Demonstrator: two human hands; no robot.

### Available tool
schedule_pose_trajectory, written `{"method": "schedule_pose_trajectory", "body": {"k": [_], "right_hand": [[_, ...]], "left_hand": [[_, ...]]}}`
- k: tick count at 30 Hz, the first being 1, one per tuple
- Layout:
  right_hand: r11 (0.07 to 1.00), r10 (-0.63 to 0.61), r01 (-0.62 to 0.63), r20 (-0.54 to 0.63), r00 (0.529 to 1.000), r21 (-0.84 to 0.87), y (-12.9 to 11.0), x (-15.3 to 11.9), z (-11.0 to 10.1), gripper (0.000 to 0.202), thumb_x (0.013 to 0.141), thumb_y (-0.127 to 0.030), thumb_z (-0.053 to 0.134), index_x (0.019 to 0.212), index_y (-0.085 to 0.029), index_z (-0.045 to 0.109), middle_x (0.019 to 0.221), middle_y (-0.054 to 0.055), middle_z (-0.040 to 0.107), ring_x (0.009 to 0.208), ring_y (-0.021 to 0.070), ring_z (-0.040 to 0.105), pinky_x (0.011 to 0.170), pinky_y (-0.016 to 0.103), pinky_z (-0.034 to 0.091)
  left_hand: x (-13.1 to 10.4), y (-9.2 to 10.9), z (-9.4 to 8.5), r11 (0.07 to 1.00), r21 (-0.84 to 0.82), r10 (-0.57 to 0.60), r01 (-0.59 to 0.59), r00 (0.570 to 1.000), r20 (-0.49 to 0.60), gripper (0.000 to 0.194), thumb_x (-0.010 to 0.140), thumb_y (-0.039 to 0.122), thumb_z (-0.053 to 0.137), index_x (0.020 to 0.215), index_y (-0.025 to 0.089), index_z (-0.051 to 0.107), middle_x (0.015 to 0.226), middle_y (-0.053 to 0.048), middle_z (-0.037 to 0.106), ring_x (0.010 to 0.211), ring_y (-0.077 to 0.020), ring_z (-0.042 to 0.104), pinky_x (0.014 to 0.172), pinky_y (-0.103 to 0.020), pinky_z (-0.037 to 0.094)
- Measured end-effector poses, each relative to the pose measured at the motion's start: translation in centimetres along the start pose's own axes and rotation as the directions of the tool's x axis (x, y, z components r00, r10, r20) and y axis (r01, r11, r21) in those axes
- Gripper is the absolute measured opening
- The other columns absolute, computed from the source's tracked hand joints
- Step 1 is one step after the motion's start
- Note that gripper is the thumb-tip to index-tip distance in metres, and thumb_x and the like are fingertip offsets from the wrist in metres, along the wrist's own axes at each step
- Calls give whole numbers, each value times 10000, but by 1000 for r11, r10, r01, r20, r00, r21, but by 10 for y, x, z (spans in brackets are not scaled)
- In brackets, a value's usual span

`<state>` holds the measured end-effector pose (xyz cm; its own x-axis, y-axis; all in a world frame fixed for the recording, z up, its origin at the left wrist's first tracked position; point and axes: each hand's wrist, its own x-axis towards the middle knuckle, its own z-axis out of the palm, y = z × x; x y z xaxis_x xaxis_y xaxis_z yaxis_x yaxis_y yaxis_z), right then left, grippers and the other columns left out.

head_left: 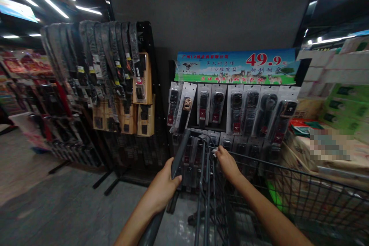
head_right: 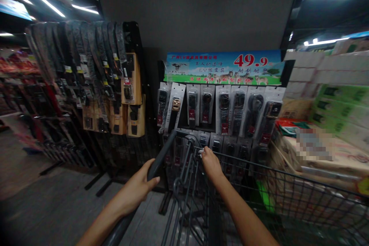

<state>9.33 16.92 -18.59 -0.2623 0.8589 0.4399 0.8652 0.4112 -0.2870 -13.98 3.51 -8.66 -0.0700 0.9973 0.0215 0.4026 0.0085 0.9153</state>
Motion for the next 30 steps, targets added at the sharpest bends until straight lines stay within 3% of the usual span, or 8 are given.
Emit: {"method": "schedule_pose_trajectory", "body": {"k": [4,8,13,17,20,24,30], "right_hand": [[996,86,-86,-27,996,-27,20,-23,0,316,771,-17,409,865,-184,661,939,98,604,828,191,576,726,254,406],[982,182,-172,-156,971,77,30,-27,-14,307,827,-89,380,922,-175,659,929,76,582,751,159,577,708,250,417],[948,151,-52,-302,941,314,5,11,-31,293,812,-127,394,902,-151,671,870,81,581,821,184,570,790,281,435],[918,143,5,-342,929,396,-17,44,-27,290,801,-133,411,926,-162,671,870,81,586,844,196,554,825,312,433],[934,141,-36,-274,951,356,-23,56,-15,298,808,-119,397,917,-153,673,868,92,582,839,202,547,801,305,429],[982,154,-136,-131,979,134,-19,46,-3,327,835,-90,347,877,-135,668,866,114,575,732,185,538,711,277,400],[991,132,-132,22,991,-10,-9,16,-16,307,831,-64,371,933,-149,648,902,83,574,745,150,540,691,230,369]], "left_hand": [[-1,1,0,1000,7,-11,11,1000,-14,508,687,276,543,1181,166,496,670,1,554,794,-222,591,769,-332,480],[0,0,0,1000,-1,-10,10,1000,-11,512,679,262,542,1181,172,496,660,3,553,809,-225,593,784,-335,476],[1,0,0,1000,-18,-1,1,1000,-10,516,672,272,552,1172,165,490,722,-16,588,847,-233,590,782,-331,475],[1,0,1,1000,-20,-1,1,1000,-13,529,673,270,548,1184,155,481,833,-45,621,925,-244,579,817,-340,466],[1,1,1,1000,-10,11,-11,1000,-19,537,672,245,538,1194,143,472,949,-68,625,997,-239,559,864,-326,445],[1,2,-1,1000,0,3,-3,1000,0,521,685,238,522,1195,145,473,964,-67,623,968,-226,568,848,-307,449],[3,0,-1,999,42,-9,8,1000,18,510,709,239,509,1206,140,452,827,-32,602,858,-208,582,825,-313,454]]}}
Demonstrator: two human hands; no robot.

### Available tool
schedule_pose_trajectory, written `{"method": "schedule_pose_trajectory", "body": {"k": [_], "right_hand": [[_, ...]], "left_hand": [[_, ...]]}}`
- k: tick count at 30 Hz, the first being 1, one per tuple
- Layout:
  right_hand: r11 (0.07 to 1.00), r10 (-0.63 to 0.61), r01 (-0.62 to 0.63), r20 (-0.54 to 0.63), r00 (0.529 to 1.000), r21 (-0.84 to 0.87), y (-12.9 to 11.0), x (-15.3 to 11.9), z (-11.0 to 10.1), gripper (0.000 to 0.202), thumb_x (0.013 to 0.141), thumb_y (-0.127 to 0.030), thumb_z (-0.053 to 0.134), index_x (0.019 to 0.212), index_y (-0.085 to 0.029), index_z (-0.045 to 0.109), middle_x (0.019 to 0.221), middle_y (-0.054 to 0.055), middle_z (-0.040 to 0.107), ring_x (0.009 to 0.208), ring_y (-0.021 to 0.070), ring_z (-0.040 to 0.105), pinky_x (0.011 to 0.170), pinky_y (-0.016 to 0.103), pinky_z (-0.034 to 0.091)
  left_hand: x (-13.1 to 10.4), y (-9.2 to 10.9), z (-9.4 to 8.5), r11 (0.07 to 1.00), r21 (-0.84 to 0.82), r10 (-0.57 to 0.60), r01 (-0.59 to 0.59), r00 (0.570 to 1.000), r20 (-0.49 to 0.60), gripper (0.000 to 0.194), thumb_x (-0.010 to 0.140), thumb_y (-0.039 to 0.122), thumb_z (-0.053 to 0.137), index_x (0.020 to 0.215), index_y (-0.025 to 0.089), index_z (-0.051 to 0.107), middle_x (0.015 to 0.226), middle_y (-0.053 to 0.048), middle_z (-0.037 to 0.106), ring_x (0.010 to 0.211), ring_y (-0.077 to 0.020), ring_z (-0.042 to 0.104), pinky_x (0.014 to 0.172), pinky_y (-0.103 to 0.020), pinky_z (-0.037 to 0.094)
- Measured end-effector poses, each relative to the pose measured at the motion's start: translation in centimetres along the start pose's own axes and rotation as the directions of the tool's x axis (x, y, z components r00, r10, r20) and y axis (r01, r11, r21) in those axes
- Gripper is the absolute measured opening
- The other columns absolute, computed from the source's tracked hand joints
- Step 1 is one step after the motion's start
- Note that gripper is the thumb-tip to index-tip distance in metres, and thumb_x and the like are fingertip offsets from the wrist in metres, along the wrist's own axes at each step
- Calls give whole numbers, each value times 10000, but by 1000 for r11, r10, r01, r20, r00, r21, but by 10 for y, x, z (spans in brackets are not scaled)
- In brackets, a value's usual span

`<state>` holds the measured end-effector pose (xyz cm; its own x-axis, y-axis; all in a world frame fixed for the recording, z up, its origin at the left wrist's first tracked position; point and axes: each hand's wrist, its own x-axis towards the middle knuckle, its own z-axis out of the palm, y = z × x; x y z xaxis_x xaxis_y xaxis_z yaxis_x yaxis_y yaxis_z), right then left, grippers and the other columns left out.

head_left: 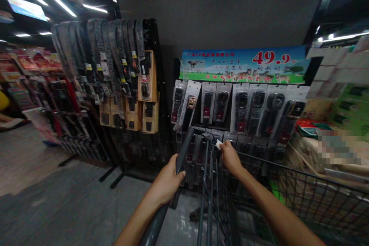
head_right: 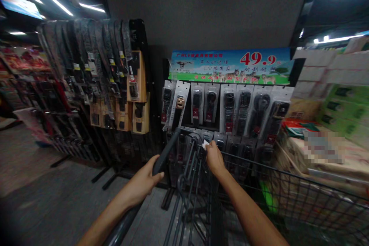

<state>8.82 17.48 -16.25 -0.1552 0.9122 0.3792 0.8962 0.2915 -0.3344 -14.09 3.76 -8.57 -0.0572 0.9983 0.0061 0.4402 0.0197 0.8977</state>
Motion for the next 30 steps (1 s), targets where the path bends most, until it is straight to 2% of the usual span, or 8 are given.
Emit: {"method": "schedule_pose_trajectory", "body": {"k": [3,7,11,15,21,23,26,30], "right_hand": [[1000,0,-1,26,1000,30,1,-15,-15,308,812,-34,381,900,-126,661,897,93,556,778,152,550,728,232,382],[969,-54,60,-34,998,238,-3,-49,-39,296,826,-60,386,890,-115,669,853,82,548,795,159,560,766,250,420],[882,-176,173,-34,984,439,-22,-98,-69,280,829,-89,407,944,-153,654,871,62,554,802,153,563,756,266,452],[813,-221,192,-14,975,550,-48,-147,-96,256,837,-99,420,947,-182,636,895,58,568,831,143,580,754,251,474],[700,-367,370,-137,920,611,-69,-194,-93,353,828,-45,405,1105,-219,539,877,37,560,775,105,585,689,200,492],[695,-388,389,-140,911,605,-70,-204,-87,363,825,-41,403,1118,-221,520,880,36,554,762,98,582,680,189,491],[754,-401,381,-84,912,536,-67,-214,-82,347,827,-45,391,1101,-213,522,911,50,550,783,100,579,686,179,488],[802,-413,361,6,911,476,-61,-222,-87,340,818,-38,379,1074,-200,535,924,59,555,807,108,584,704,189,491]], "left_hand": [[5,-1,1,1000,20,5,-5,1000,16,506,723,231,509,1213,132,437,827,-36,597,834,-200,579,828,-317,452],[14,-3,4,999,37,13,-15,999,35,479,728,212,510,1194,124,442,785,-30,584,792,-187,577,793,-304,464],[23,-3,8,998,53,33,-35,999,42,454,733,215,520,1170,115,451,730,-16,561,708,-173,563,724,-282,472],[30,4,14,996,85,32,-37,998,61,420,742,183,508,1152,112,451,697,5,527,575,-126,506,622,-239,454],[36,16,27,988,149,-64,52,995,74,400,823,224,427,1207,113,402,705,-2,515,431,-102,422,429,-215,360],[38,18,31,972,231,-54,40,997,54,394,846,251,404,1216,114,408,755,-40,566,494,-130,501,487,-235,410],[41,21,34,907,419,16,-36,999,50,379,854,269,416,1194,107,451,894,-120,619,762,-205,613,709,-295,471],[42,24,33,852,516,65,-92,995,69,365,835,253,444,1160,92,486,1034,-171,603,1009,-264,568,881,-361,432]]}}
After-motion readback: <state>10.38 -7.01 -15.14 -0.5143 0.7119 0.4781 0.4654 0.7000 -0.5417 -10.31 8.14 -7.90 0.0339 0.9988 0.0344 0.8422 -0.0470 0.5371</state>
